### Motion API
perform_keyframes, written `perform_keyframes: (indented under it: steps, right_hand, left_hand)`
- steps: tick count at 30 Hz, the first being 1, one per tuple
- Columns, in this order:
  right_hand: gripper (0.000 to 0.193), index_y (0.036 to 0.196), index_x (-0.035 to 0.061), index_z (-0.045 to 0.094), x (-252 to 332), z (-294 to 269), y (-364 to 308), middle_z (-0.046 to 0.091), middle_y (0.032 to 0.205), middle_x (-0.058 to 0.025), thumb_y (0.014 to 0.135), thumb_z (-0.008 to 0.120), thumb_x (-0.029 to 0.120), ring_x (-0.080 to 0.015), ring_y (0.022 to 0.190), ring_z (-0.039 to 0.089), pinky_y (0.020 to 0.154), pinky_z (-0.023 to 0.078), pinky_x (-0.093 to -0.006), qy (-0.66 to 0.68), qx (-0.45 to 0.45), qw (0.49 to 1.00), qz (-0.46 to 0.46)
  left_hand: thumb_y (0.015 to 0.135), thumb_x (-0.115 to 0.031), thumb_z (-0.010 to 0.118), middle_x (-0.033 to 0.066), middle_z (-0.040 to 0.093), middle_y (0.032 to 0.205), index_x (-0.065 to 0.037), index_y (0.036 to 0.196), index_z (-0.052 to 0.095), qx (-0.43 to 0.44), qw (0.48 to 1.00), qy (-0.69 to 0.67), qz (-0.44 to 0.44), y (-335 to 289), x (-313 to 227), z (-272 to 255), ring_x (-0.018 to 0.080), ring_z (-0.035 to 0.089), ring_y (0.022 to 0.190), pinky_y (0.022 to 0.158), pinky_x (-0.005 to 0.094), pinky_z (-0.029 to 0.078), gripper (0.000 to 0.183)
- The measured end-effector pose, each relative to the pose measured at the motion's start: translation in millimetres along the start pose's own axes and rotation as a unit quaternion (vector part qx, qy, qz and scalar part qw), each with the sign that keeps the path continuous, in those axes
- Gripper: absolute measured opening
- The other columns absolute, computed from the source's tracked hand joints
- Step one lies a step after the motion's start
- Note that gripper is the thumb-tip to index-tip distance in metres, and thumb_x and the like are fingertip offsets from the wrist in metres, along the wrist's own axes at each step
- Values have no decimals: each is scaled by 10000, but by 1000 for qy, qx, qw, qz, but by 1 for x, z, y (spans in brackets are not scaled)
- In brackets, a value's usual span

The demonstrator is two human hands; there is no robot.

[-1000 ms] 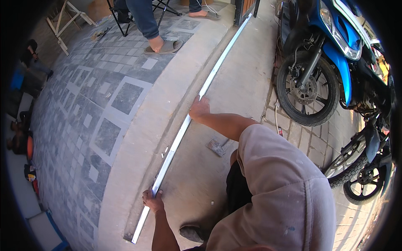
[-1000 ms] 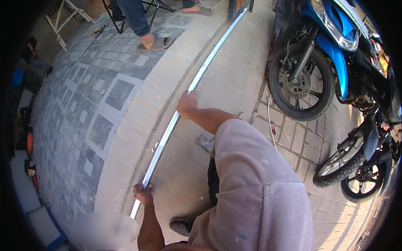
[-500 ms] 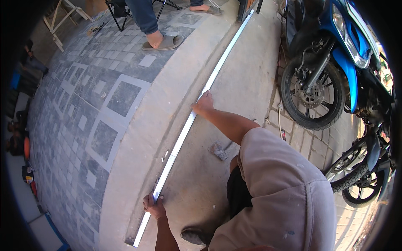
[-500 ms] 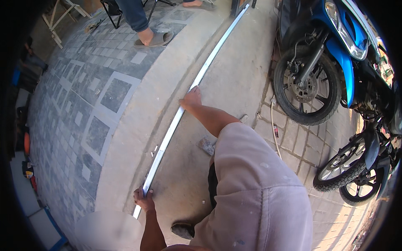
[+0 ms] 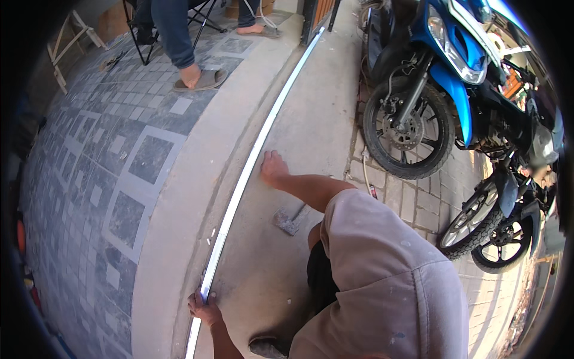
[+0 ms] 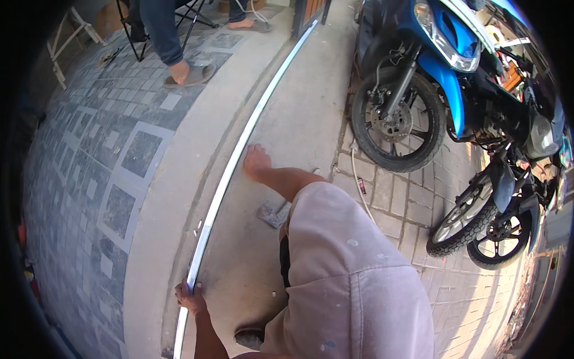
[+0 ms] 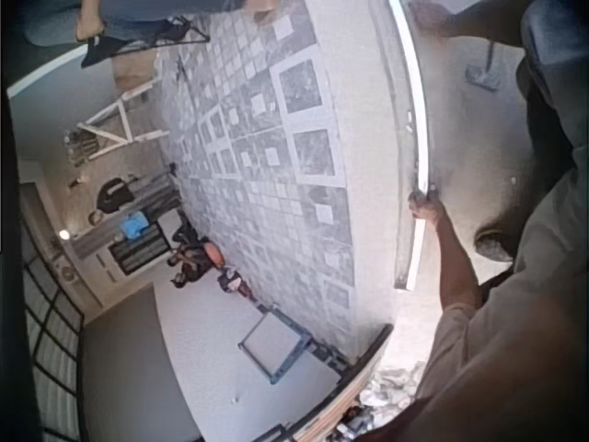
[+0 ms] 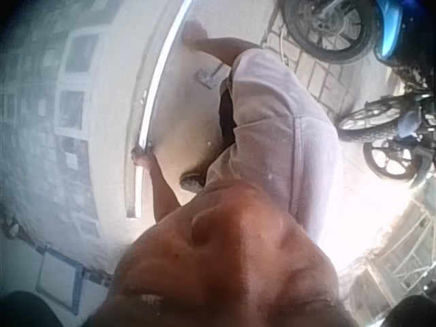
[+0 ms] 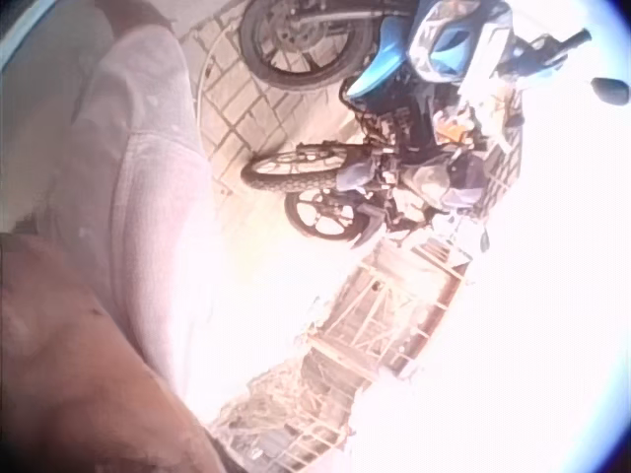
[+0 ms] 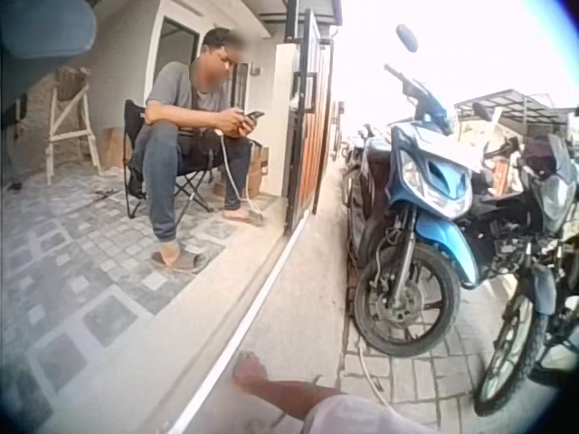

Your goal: The person prepares the ground by removing debris and then installs a metal threshold strip at a doorway using a trowel and hammer.

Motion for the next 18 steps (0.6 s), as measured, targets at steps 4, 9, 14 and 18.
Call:
perform_keyframes:
  steps: [4,9,14,18]
  right_hand:
    - [320,1166,3,629,-10,-21,-26,571,1260,-173,905,507,141,-333,1200,552,978,457,-510,-141,136,979,-60]
    - [336,1157,6,678,-62,-23,-35,648,1232,-190,846,588,100,-366,1185,605,963,467,-537,-220,303,927,-37]
    - [366,1152,37,709,-121,-16,-51,658,1220,-197,808,659,152,-374,1174,616,935,504,-556,-372,482,774,-174]
    - [579,1294,98,619,-74,-33,-77,541,1376,-127,748,785,196,-345,1318,486,989,453,-553,-353,448,794,-212]
  left_hand:
    - [663,-256,785,50,567,1222,-152,1228,629,-22,999,44,5,-1,15,-5,341,492,1200,1001,586,343,595]
    - [718,-199,764,83,512,1263,-175,1355,515,22,996,83,26,-1,6,0,341,458,1242,1020,580,319,684]
    - [759,-163,746,99,482,1279,-207,1393,493,56,993,91,39,-7,-49,-11,328,447,1226,1017,557,304,684]
    - [750,-176,769,64,500,1278,-237,1376,527,2,995,78,60,5,-24,-16,310,456,1225,1006,574,315,674]
Point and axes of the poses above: each hand's wrist, its own y-axis towards the middle knuckle, its own z-axis out of the palm, x = y × z, the point moved 1 cm from there along y, towards the middle knuckle
